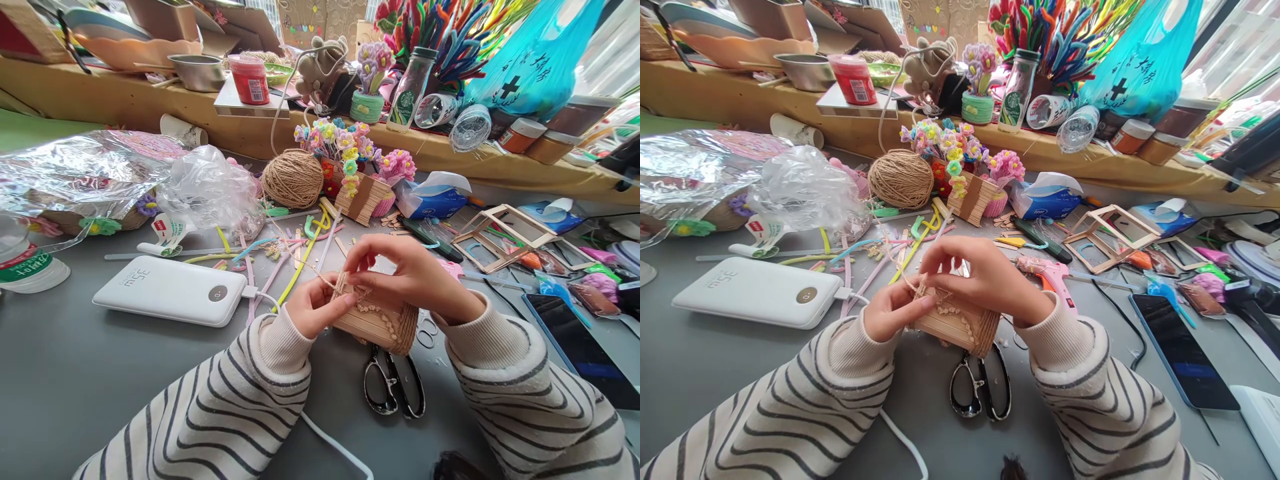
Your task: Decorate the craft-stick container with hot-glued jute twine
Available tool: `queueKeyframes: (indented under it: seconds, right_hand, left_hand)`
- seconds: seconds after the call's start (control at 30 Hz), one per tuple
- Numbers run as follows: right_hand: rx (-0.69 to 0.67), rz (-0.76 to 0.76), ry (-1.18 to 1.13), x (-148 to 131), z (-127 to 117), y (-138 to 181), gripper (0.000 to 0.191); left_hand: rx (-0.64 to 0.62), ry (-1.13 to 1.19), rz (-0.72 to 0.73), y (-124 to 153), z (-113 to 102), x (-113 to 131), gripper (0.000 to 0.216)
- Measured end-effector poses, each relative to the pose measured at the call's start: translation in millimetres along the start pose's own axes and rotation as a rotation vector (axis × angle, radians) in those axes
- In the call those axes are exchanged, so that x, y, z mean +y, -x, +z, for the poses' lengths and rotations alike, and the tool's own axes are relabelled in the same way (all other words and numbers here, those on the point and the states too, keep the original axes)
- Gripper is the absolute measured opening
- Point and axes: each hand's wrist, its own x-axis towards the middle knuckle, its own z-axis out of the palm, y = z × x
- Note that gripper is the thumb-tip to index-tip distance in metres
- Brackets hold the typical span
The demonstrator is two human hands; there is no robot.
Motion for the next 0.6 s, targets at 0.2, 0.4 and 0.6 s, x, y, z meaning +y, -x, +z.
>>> queueKeyframes:
  seconds: [0.2, 0.4, 0.6]
  right_hand:
    - [0.119, 0.095, 0.016, 3.2, -8.5, 26.9, 0.009]
    - [0.253, 0.138, 0.144, 0.7, -1.0, 45.7, 0.003]
    - [0.274, 0.113, 0.216, -2.6, 5.1, 45.4, 0.003]
  left_hand:
    - [0.031, -0.012, 0.016, -1.0, -0.1, -0.3, 0.031]
    - [0.093, -0.011, 0.062, -1.3, 0.1, -0.7, 0.034]
    - [0.126, 0.026, 0.083, -0.8, 0.7, -1.2, 0.033]
